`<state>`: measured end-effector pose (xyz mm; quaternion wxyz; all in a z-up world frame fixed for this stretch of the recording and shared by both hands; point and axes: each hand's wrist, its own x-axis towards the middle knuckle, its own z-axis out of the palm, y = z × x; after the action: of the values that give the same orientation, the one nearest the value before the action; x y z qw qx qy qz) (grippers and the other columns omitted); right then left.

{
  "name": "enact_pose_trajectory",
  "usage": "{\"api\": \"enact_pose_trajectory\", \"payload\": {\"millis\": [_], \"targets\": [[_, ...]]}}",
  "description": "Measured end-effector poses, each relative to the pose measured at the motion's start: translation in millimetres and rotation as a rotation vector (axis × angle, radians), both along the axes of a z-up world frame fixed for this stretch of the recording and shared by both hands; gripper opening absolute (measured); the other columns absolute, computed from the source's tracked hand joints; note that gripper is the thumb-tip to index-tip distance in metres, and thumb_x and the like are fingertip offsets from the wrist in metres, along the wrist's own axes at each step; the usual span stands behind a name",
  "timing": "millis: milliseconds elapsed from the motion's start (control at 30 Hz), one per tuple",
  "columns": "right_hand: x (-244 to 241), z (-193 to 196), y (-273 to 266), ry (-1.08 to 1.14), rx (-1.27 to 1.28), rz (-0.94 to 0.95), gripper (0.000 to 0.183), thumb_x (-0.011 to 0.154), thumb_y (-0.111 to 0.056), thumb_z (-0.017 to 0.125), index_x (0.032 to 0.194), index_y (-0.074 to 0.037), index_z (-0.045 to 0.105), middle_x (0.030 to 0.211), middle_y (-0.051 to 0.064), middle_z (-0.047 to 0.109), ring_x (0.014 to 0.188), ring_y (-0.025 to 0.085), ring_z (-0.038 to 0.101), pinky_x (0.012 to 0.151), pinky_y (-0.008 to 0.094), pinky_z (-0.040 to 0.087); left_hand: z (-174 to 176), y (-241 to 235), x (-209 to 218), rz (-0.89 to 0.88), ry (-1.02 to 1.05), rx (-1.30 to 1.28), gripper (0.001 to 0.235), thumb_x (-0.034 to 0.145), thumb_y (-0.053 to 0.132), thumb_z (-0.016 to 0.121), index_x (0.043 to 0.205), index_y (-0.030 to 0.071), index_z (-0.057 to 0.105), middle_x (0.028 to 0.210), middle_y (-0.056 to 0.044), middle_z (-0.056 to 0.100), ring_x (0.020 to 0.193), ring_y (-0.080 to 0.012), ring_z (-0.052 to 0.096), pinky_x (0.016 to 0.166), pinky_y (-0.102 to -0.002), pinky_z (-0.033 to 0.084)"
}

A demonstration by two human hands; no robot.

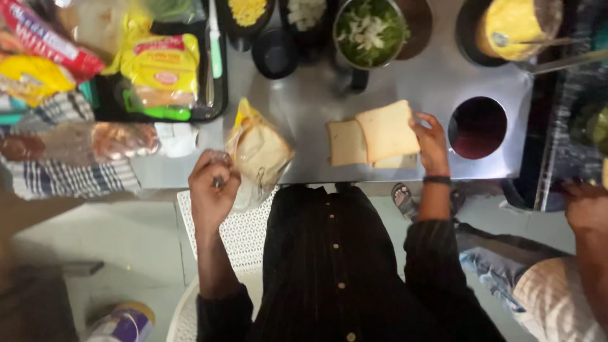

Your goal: The person takes slices of bread from a package and places them on a metal counter. They then squeeze a white condiment onto the bread and spread it with a knife. Finally, they scoop a green paste from a bowl and spread it onto the bread slices.

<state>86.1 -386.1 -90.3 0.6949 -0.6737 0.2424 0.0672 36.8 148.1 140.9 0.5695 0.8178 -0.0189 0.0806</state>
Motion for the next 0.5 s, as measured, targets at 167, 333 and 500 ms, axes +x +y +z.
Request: {"api": "enact_pose_trajectory", "payload": {"millis": [167,333,500], "targets": [[43.4,-20.7,10.7,-0.136,0.176,-0.274,0.023,0.090,-0.002,0.067,0.113,-0.005,0.070,0.104,0.006,0.074,0.082,0.016,0.070,0.059,0.029,0.053,-9.6,-2.4,-6.4,0.008,0.067,0.040,0.022,0.082,-0.010,0.068,0.075,0.000,0.049,0.099,-0.012,0.062,0.086,-0.0230,0.064,0.068,-0.031,0.050],[88.9,-39.8,30.7,-0.544,0.141,-0.141,0.018,0.102,-0.006,0.076,0.118,-0.003,0.067,0.119,0.006,0.072,0.108,0.016,0.069,0.099,0.028,0.056,-7.1,2.4,1.7,-0.035,0.103,0.091,0.019,0.080,-0.009,0.069,0.075,0.000,0.053,0.096,-0.011,0.062,0.082,-0.0214,0.064,0.062,-0.030,0.047],[77.7,-31.3,32.3,-0.181,-0.461,-0.132,0.010,0.099,-0.012,0.076,0.105,-0.005,0.072,0.096,0.006,0.073,0.086,0.015,0.066,0.078,0.028,0.054,4.3,9.4,8.3,-0.004,0.122,0.065,0.021,0.079,-0.011,0.068,0.074,0.000,0.051,0.099,-0.010,0.064,0.081,-0.0182,0.061,0.059,-0.028,0.044]]}}
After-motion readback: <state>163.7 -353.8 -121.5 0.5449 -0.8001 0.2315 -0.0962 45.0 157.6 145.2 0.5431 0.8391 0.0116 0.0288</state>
